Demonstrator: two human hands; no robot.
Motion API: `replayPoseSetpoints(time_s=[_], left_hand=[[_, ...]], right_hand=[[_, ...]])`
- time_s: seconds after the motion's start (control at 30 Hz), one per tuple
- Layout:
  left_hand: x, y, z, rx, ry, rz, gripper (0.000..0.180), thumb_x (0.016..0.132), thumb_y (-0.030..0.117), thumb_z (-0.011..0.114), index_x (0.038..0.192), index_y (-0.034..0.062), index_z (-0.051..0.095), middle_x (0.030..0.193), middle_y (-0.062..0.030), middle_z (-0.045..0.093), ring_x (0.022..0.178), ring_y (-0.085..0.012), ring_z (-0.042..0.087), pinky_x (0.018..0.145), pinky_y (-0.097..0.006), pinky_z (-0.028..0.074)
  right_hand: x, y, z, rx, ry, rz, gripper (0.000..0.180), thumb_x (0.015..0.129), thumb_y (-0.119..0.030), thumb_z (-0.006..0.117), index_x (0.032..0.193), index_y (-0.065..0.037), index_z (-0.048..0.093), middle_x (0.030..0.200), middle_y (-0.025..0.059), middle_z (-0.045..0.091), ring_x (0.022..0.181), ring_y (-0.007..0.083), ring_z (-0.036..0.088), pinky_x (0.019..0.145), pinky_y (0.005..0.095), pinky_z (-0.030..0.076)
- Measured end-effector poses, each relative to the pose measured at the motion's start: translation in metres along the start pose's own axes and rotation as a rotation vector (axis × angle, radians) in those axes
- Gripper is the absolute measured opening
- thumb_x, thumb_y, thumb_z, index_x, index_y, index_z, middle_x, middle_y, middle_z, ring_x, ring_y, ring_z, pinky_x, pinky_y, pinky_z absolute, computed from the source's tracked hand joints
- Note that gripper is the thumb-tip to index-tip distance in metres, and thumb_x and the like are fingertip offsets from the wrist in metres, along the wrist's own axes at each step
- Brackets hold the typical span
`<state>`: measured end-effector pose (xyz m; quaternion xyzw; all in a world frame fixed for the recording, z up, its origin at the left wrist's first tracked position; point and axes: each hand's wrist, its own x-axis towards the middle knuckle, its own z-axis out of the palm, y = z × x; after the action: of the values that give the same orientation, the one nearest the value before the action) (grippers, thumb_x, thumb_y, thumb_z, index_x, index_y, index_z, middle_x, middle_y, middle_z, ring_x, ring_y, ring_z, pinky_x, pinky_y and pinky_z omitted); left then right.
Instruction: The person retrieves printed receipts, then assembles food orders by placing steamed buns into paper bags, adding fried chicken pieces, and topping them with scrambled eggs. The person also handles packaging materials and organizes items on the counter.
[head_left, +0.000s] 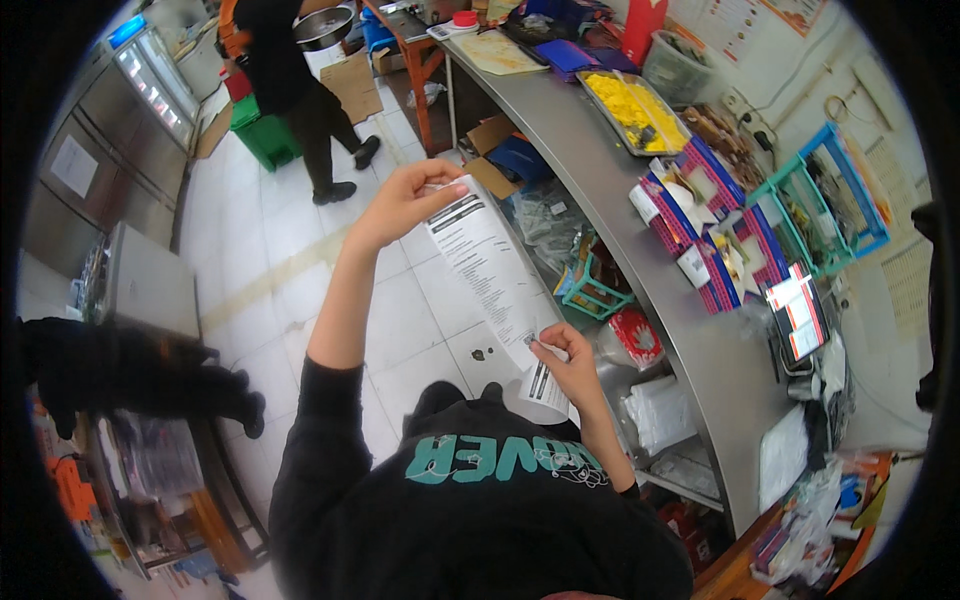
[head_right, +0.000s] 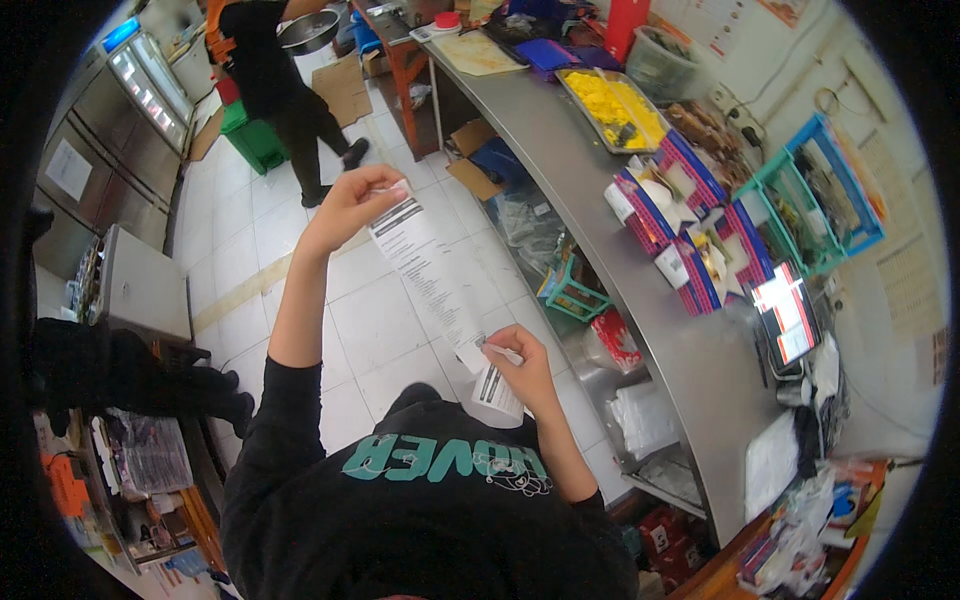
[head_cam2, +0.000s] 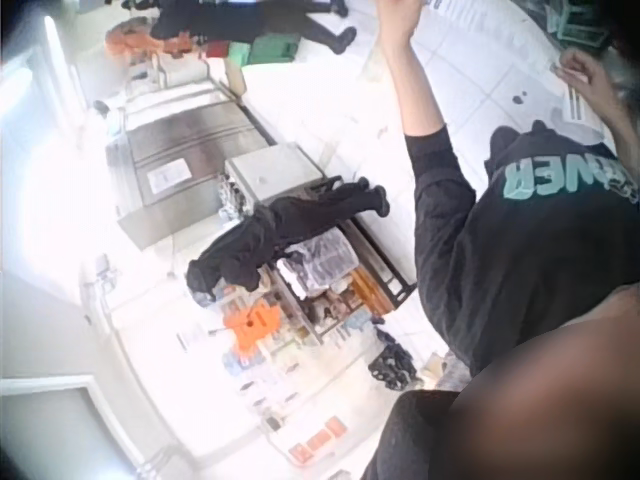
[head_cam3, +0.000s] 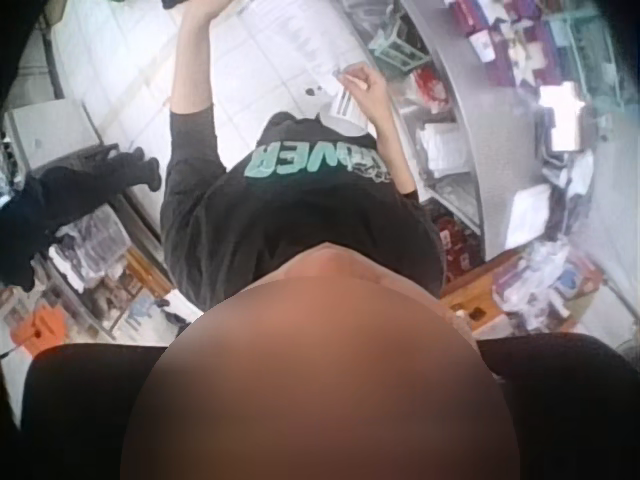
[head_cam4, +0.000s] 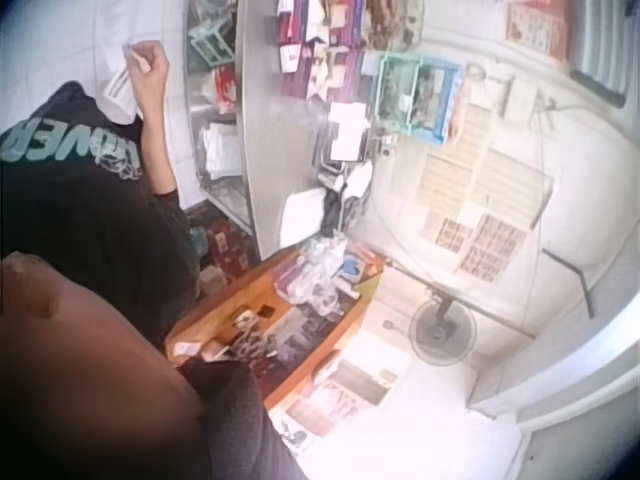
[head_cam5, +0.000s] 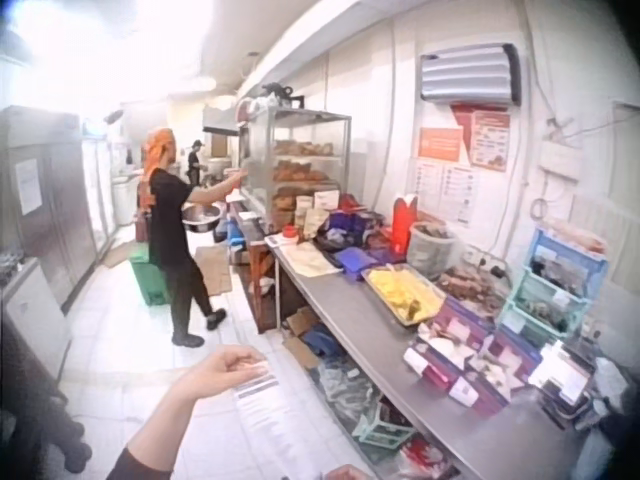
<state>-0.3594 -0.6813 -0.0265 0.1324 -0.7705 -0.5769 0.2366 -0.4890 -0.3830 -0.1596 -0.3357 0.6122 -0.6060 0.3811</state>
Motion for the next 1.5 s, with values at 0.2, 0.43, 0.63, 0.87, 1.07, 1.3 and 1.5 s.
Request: replayPoseSetpoints(time_s=[0.2,0.43,0.63,0.87,1.07,1.3,1.5], left_hand=[[0.088,-0.016,-0.033,0.004,-0.022,0.063,0.019,0.094,0.018,0.065,0.1,-0.0004,0.066,0.086,0.0011,0.064,0.077,-0.0015,0.056,0.067,-0.019,0.045],[0.217,-0.059,-0.097,0.095,-0.157,0.088,0.02,0.094,0.016,0.065,0.102,-0.0018,0.065,0.089,0.0008,0.065,0.08,-0.0018,0.058,0.068,-0.019,0.046],[0.347,-0.079,-0.125,-0.031,-0.405,0.083,0.019,0.094,0.015,0.065,0.103,-0.0021,0.065,0.09,0.0,0.067,0.08,-0.0033,0.061,0.068,-0.019,0.049],[0.471,-0.108,-0.073,-0.161,-0.669,0.028,0.015,0.093,0.013,0.065,0.102,0.0001,0.066,0.089,0.0002,0.067,0.077,-0.0037,0.061,0.066,-0.021,0.05],[0.55,-0.138,-0.003,-0.041,-0.728,0.274,0.024,0.092,0.014,0.067,0.112,0.001,0.063,0.096,-0.0024,0.066,0.091,-0.0077,0.06,0.079,-0.023,0.049],[0.637,-0.178,0.079,-0.227,-0.582,-0.192,0.036,0.094,0.021,0.065,0.124,0.0023,0.058,0.11,-0.0048,0.066,0.099,-0.0117,0.06,0.085,-0.026,0.048],[0.709,-0.215,0.109,-0.419,-0.795,-0.173,0.026,0.097,0.018,0.06,0.115,0.001,0.065,0.105,-0.0031,0.07,0.091,-0.01,0.064,0.082,-0.027,0.051]], right_hand=[[0.102,0.019,-0.008,-0.03,0.077,0.0,0.019,0.094,-0.012,0.062,0.108,-0.001,0.058,0.1,0.0087,0.064,0.099,0.0129,0.06,0.088,0.028,0.044],[0.244,0.036,-0.065,-0.166,0.479,-0.222,0.021,0.096,-0.008,0.05,0.116,-0.002,0.051,0.098,0.0108,0.059,0.09,0.0158,0.056,0.086,0.0314,0.045],[0.38,-0.032,-0.077,-0.312,0.978,-0.507,0.019,0.086,0.006,0.053,0.104,0.002,0.055,0.096,0.0109,0.06,0.087,0.0164,0.06,0.078,0.0293,0.048],[0.477,-0.078,-0.045,-0.069,0.882,-0.406,0.017,0.092,-0.007,0.064,0.107,0.002,0.063,0.094,0.006,0.067,0.089,0.0125,0.061,0.084,0.027,0.049],[0.508,-0.093,-0.085,0.211,0.685,-0.21,0.024,0.091,-0.011,0.07,0.109,0.002,0.064,0.101,0.0059,0.069,0.088,0.0094,0.063,0.079,0.0248,0.051],[0.581,-0.108,-0.208,0.089,1.085,-0.509,0.025,0.095,-0.011,0.063,0.116,0.001,0.058,0.106,0.0075,0.068,0.096,0.0128,0.062,0.085,0.0272,0.048],[0.645,-0.115,-0.294,0.023,1.103,-0.521,0.023,0.095,-0.013,0.062,0.114,0.001,0.059,0.103,0.0081,0.068,0.093,0.014,0.063,0.083,0.0289,0.05]])
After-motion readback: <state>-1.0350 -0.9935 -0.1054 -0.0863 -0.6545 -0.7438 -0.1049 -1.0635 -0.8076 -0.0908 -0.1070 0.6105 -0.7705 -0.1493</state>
